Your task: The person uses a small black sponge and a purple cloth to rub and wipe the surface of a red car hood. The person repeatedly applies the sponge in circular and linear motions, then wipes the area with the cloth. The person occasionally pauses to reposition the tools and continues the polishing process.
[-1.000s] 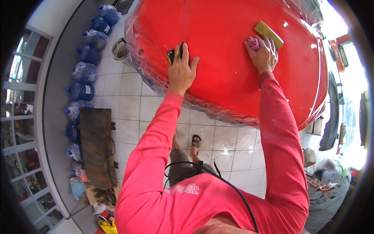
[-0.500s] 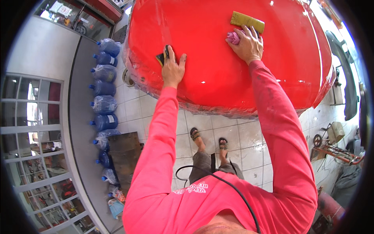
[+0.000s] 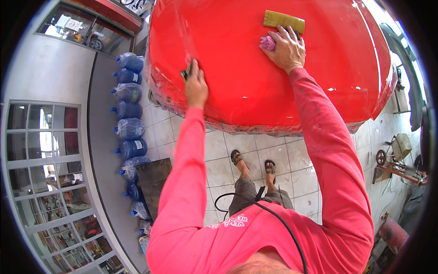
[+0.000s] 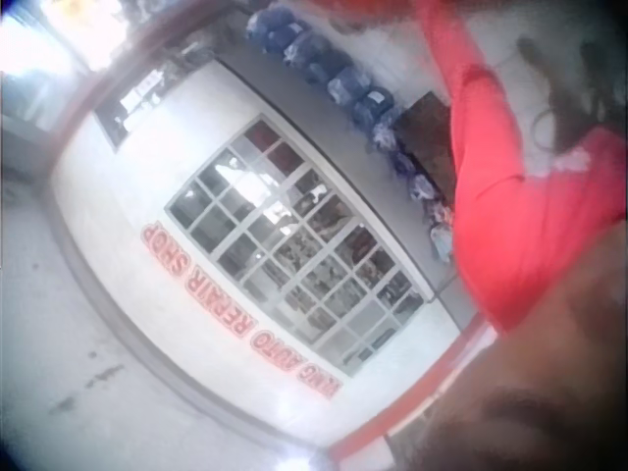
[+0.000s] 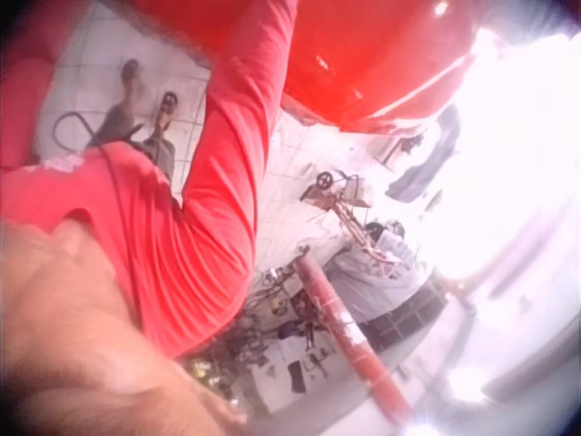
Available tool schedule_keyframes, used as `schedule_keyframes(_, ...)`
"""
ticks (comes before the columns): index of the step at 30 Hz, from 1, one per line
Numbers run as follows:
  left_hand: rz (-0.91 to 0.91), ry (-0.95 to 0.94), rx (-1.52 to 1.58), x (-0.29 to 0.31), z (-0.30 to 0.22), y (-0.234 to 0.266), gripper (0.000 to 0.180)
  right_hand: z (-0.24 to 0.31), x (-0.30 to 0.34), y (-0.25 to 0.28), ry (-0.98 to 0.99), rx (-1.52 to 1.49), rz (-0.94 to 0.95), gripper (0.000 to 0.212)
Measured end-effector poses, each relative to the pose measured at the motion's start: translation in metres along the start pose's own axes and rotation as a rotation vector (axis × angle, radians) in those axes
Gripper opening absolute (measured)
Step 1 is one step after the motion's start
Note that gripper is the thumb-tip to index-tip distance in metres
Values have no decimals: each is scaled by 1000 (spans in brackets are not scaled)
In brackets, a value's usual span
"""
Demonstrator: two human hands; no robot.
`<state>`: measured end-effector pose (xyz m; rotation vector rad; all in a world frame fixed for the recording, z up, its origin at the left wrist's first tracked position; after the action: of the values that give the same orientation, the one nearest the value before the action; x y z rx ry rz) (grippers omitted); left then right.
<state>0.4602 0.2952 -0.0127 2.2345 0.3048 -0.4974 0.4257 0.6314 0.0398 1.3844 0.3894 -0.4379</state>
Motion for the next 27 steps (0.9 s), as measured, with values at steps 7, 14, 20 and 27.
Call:
schedule_keyframes(7, 35, -106, 97, 75, 6, -4, 44, -17, -3, 0, -36, 37, 43, 61)
schedule_keyframes(14, -2, -119, 125, -68, 70, 44, 37, 9, -12, 0, 70, 17, 86, 80)
schedule_keyframes(20, 34, 163, 429, 134, 101, 60, 40, -30, -12, 25, -12, 108, 318, 113)
schedule_keyframes(27, 914, 1048, -58, 634, 219, 186, 62, 97, 78, 25, 346, -43, 68, 105)
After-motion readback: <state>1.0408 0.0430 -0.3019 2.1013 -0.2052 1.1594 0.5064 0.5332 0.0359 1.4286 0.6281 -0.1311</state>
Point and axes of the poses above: each hand's wrist, its own x-axis away from the middle knuckle, its own y-axis out of the back of the hand, z = x × y, the point moved 2 cm from there along -x, towards the middle knuckle, and after that the axes turned 3 degrees about x, right-handed, at the moved point
